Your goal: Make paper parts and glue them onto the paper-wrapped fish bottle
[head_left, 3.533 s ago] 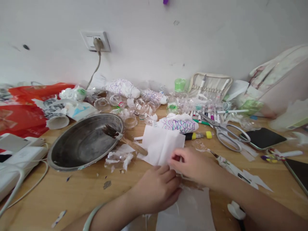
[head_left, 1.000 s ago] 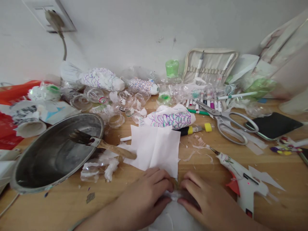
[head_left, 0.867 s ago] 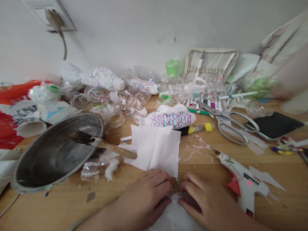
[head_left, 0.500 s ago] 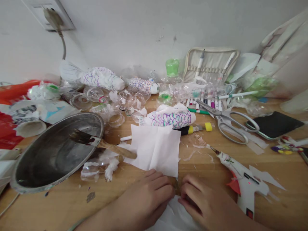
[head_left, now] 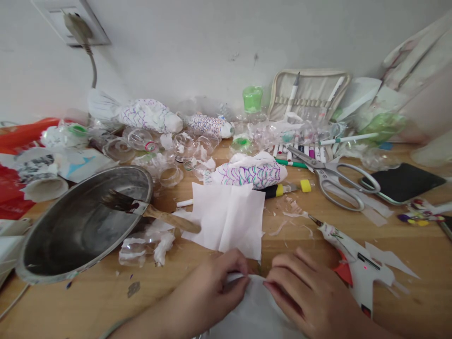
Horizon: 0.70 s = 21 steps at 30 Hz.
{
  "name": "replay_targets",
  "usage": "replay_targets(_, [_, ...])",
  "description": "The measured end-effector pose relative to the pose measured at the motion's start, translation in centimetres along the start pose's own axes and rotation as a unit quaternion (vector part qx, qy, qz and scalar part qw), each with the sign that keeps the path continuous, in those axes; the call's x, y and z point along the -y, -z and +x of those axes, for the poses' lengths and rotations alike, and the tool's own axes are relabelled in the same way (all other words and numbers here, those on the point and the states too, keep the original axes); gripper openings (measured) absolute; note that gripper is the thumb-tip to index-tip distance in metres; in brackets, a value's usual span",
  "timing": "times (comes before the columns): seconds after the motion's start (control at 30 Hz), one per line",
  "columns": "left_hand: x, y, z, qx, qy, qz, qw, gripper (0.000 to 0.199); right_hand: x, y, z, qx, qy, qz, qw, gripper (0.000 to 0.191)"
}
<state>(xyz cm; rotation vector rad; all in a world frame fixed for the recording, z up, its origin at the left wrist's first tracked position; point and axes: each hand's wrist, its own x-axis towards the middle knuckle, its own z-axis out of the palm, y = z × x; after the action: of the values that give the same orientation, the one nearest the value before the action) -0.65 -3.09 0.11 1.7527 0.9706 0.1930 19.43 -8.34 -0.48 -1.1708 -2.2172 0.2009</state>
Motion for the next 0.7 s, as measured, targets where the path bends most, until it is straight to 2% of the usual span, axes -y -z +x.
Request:
replay_targets(0.07, [0.0, -0.1, 0.3, -0.008, 0.021, -0.097, 0.995, 0.006, -0.1, -0.1, -0.3, -0.008, 0.016, -0.042, 0.999, 0.026])
replay_targets(0.17, [-0.3, -0.1, 0.9, -0.002, 0.061, -0.221, 0.973, 0.012, -0.2, -0.1, -0.7, 0.015, -0.013, -0.072, 0.997, 0.029])
replay_targets(0.27, [-0.4, 0.1, 1.2, 0.001, 0.076, -0.261, 0.962, 0.017, -0.2, 0.3, -0.6, 0.005, -0.032, -0.040, 0.999, 0.023])
replay_targets(0.37, [-0.2, 0.3, 1.0, -0.008, 0.051, -0.233, 0.971, 0.015, -0.2, 1.0, 0.0, -0.030, -0.081, 0.048, 0.995, 0.007])
replay_targets(0.5, [0.2, 0.3, 0.3, -0.019, -0.019, -0.091, 0.995, 0.009, -0.3, 1.7, 0.4, -0.028, -0.110, 0.077, 0.991, 0.023])
replay_targets(0.6, [0.2, 0.3, 0.0, -0.021, -0.049, -0.040, 0.998, 0.008, -0.2, 1.6, 0.5, -0.019, -0.124, 0.107, 0.986, 0.012])
replay_targets(0.7, [0.1, 0.4, 0.0, -0.034, -0.046, -0.035, 0.998, 0.008, -0.1, 1.4, 0.6, -0.021, -0.124, 0.121, 0.985, 0.008])
